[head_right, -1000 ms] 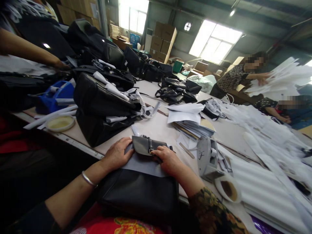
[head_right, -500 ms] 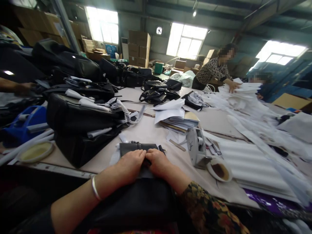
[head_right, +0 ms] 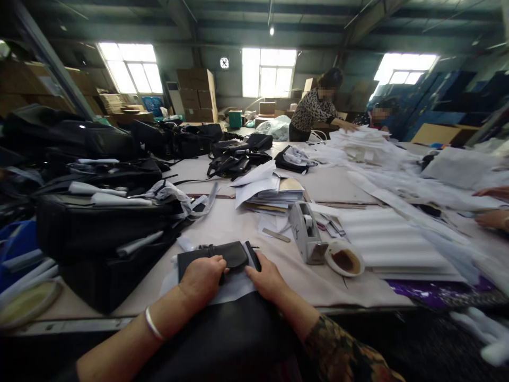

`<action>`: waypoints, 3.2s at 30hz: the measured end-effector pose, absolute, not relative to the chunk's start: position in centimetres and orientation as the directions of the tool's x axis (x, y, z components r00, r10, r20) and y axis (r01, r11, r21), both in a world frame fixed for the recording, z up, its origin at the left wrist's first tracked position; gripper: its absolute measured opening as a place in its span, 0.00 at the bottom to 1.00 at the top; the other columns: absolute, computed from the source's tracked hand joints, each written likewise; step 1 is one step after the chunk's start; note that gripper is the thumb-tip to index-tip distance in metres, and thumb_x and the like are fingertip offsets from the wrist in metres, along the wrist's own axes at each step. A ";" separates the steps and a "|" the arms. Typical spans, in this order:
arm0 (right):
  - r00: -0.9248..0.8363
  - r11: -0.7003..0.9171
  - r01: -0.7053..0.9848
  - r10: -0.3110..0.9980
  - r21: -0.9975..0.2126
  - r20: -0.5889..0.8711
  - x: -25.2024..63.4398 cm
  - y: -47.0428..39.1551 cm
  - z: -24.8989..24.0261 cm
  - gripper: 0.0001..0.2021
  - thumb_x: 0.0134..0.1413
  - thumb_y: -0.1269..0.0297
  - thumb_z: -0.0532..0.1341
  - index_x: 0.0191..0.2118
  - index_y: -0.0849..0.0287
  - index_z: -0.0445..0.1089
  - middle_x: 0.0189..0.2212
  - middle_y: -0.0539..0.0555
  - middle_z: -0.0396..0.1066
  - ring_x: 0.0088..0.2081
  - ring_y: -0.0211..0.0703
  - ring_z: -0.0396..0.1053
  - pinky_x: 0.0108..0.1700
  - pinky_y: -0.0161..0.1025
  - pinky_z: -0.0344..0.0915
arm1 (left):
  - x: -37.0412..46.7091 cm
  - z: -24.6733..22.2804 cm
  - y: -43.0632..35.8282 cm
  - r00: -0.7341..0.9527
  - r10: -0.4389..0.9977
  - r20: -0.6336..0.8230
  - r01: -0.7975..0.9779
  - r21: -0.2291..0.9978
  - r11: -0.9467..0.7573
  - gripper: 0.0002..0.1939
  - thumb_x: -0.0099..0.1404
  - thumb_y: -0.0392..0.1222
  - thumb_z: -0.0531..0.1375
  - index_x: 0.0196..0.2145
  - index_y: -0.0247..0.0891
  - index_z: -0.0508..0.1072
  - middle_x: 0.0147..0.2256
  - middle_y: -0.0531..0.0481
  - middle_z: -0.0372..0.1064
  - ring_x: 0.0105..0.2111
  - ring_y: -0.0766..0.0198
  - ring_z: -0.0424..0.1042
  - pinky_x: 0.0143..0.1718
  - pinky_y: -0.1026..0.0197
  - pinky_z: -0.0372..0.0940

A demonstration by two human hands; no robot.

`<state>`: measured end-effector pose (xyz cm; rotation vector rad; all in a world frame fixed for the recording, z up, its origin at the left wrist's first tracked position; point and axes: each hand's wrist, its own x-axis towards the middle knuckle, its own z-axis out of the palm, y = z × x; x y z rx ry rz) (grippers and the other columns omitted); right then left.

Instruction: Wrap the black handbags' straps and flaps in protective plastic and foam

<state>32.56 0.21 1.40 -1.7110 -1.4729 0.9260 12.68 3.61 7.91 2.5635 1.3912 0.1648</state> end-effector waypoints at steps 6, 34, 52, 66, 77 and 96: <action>0.195 -0.154 0.387 0.977 -0.909 -0.082 31.8 -0.4 1.3 0.25 0.52 0.59 0.63 0.56 0.60 0.71 0.48 0.59 0.77 0.50 0.55 0.73 0.56 0.50 0.67 | 10.3 5.4 3.7 0.412 0.881 0.233 0.719 0.510 -0.471 0.11 0.70 0.39 0.56 0.43 0.39 0.79 0.45 0.44 0.80 0.46 0.55 0.78 0.52 0.54 0.71; -0.033 -0.287 0.132 0.955 -0.949 -0.294 33.1 5.7 1.3 0.15 0.45 0.52 0.66 0.27 0.60 0.70 0.21 0.52 0.72 0.25 0.43 0.70 0.29 0.38 0.67 | 9.2 3.5 1.5 0.644 0.614 0.456 0.453 0.420 -0.787 0.09 0.67 0.32 0.57 0.40 0.39 0.76 0.44 0.44 0.79 0.49 0.52 0.78 0.51 0.50 0.75; 0.197 -0.103 0.602 0.980 -0.792 0.021 31.6 -4.6 4.1 0.36 0.48 0.58 0.67 0.63 0.59 0.60 0.62 0.65 0.61 0.63 0.60 0.59 0.65 0.55 0.56 | 9.2 3.2 0.8 0.569 0.691 0.447 0.545 0.425 -0.723 0.19 0.62 0.25 0.54 0.44 0.36 0.78 0.52 0.35 0.73 0.56 0.46 0.71 0.58 0.42 0.68; 0.242 -0.360 0.305 0.925 -0.882 -0.294 31.8 -3.8 1.5 0.19 0.46 0.62 0.64 0.46 0.59 0.69 0.39 0.56 0.76 0.41 0.51 0.73 0.45 0.44 0.68 | 9.6 4.9 2.6 0.234 0.958 0.162 0.561 0.783 -0.270 0.11 0.65 0.47 0.63 0.39 0.39 0.81 0.30 0.50 0.81 0.32 0.56 0.80 0.34 0.58 0.75; 0.246 -0.355 0.284 0.925 -0.891 -0.290 31.8 -3.7 1.5 0.16 0.45 0.64 0.64 0.44 0.58 0.69 0.39 0.55 0.76 0.42 0.50 0.73 0.45 0.43 0.67 | 11.2 4.5 1.9 0.292 0.933 0.209 0.514 0.789 -0.337 0.09 0.66 0.43 0.61 0.38 0.42 0.82 0.36 0.48 0.77 0.39 0.58 0.77 0.45 0.57 0.72; 0.239 -0.353 0.277 0.926 -0.894 -0.292 32.1 -3.2 1.3 0.16 0.46 0.62 0.64 0.43 0.59 0.70 0.40 0.57 0.76 0.42 0.53 0.72 0.47 0.46 0.68 | 11.3 4.2 0.8 0.590 0.743 0.315 0.518 0.558 -0.648 0.12 0.68 0.35 0.59 0.46 0.44 0.80 0.43 0.47 0.78 0.42 0.60 0.78 0.46 0.60 0.74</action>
